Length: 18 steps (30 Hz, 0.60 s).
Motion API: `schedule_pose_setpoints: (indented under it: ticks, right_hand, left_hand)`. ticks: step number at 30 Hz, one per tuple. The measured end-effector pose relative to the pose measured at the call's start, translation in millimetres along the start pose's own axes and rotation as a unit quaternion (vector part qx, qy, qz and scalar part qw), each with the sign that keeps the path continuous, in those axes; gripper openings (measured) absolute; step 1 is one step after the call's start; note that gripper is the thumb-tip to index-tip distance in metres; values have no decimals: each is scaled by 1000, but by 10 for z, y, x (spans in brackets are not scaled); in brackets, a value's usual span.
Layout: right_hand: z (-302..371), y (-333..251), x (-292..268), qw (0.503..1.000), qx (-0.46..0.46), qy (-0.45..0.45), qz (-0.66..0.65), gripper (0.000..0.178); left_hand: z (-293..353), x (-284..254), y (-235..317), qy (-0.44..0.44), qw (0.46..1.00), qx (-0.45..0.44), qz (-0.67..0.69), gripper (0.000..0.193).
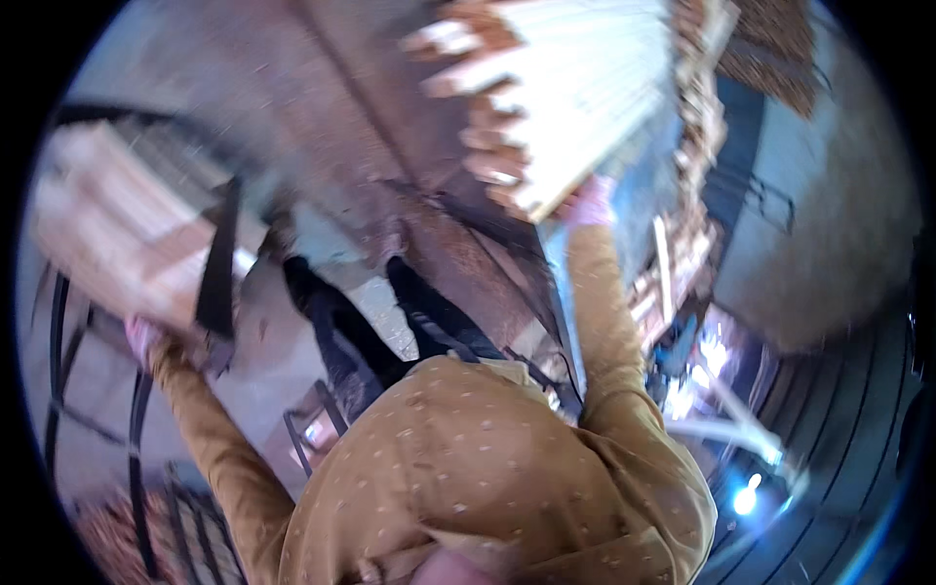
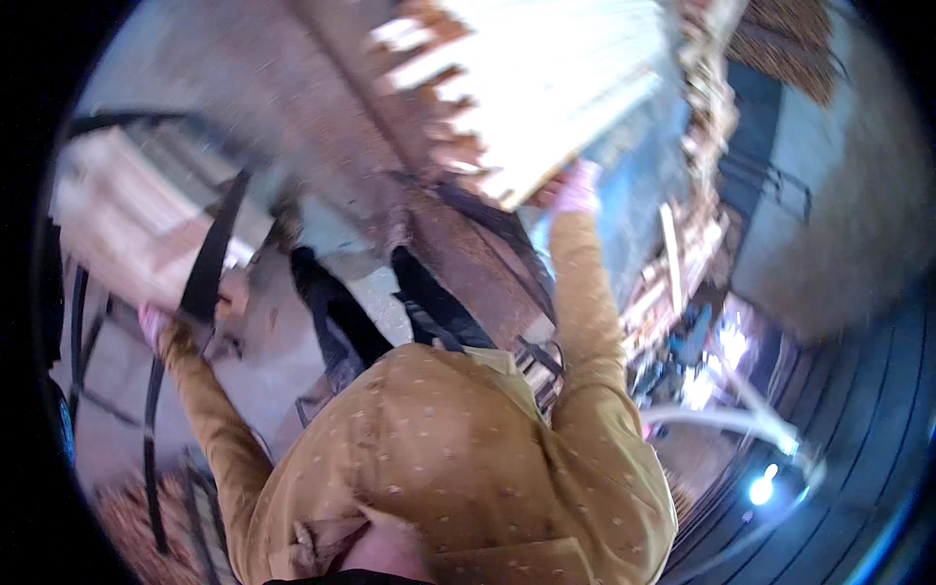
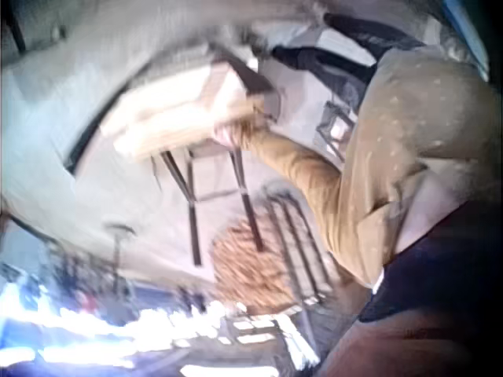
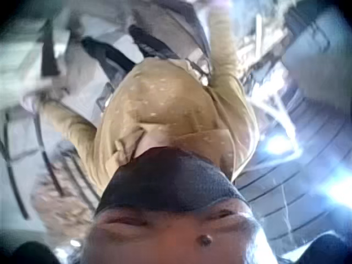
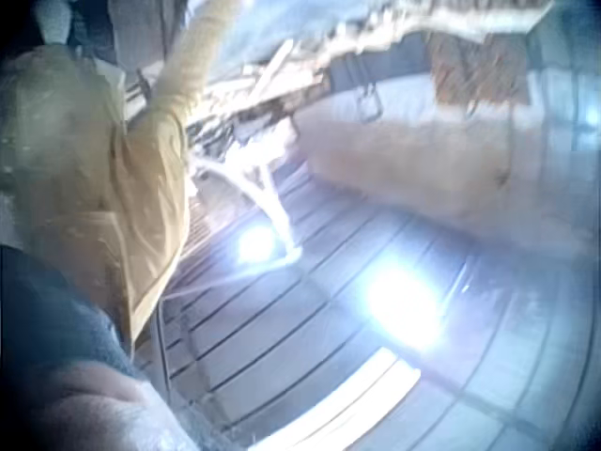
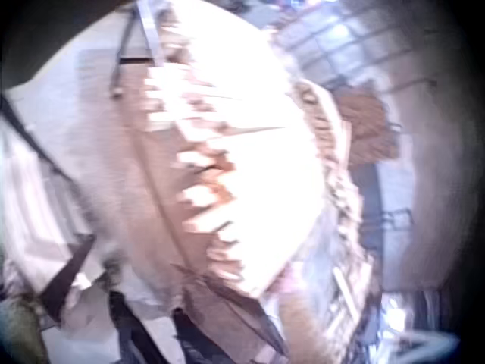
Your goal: The person sorts wooden planks on a metal table, picking them up from a disorganized pile and arranging them into neat stacks. The person handles the planks by hand, aligning them and moving them to a separate area on the table.
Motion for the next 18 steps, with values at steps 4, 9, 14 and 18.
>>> schedule_pose_setpoints:
  ticks: [4, 9, 14, 18]
  right_hand:
    - [355, 97, 9, 997, -31, 71, 23, 63]
    - [707, -92, 379, 973, -170, -14, 158, 54]
    - [492, -29, 62, 993, -83, -49, 70, 49]
    - [807, -205, -139, 974, -146, -149, -90, 38]
  left_hand:
    - [119, -289, 463, 56, 955, 150, -249, 61]
    - [1316, -656, 791, 199, 963, 182, -15, 52]
    - [3750, 312, 2257, 51, 889, 444, 97, 42]
    - [5520, 1746, 2734, -321, 836, 445, 20, 57]
Point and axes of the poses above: each hand's wrist, its own z-axis away from the middle knuckle, its own x-axis out of the palm, y = z × x, the point moved 5 cm from there along -z, towards the middle knuckle, and after that the axes turned 7 degrees about y, right-handed, at the moved point
